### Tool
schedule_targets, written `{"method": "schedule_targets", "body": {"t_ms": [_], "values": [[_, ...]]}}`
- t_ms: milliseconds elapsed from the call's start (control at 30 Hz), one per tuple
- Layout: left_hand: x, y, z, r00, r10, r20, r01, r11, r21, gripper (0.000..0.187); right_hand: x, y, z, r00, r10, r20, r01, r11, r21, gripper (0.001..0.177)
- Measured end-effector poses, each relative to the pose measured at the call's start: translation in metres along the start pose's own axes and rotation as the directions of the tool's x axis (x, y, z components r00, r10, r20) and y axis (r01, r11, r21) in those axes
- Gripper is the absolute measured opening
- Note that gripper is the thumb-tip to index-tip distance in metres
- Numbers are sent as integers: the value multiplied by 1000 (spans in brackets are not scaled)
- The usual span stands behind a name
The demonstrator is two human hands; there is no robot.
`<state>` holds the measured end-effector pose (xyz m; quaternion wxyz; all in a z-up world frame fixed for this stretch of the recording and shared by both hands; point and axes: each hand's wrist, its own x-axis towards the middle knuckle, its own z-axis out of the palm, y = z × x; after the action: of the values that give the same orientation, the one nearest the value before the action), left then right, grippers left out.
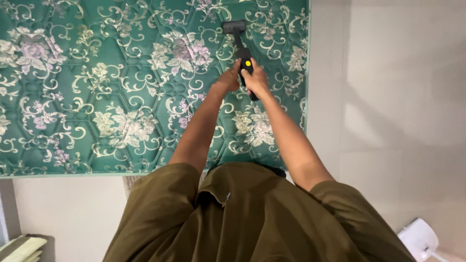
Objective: The person uses a handheld vacuum cleaner to clean a green floral-patterned mattress. They move the vacuum head back and forth across the mattress surface, covering different sections systematically.
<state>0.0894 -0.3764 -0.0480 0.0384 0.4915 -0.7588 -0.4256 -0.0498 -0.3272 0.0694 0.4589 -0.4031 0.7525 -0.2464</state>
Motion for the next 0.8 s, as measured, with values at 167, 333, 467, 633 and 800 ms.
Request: {"method": "schedule_targets", "body": {"t_ms": [167,333,467,633,800], "values": [[-91,25,75,993,98,66,-94,994,-51,111,-96,86,-30,845,-531,-60,480,804,-350,67],[-208,56,164,937,347,-39,-345,899,-269,117,-230,118,-62,988,136,77,-128,987,-101,73],[-162,67,153,944,331,6,-323,926,-196,124,-170,159,-50,881,-454,-134,400,865,-303,65],[-69,70,88,968,242,-62,-244,969,-26,113,-86,120,-44,980,-173,-100,178,983,35,60],[-87,86,110,985,170,17,-170,985,24,113,-137,93,-82,997,-79,0,79,996,37,63]]}}
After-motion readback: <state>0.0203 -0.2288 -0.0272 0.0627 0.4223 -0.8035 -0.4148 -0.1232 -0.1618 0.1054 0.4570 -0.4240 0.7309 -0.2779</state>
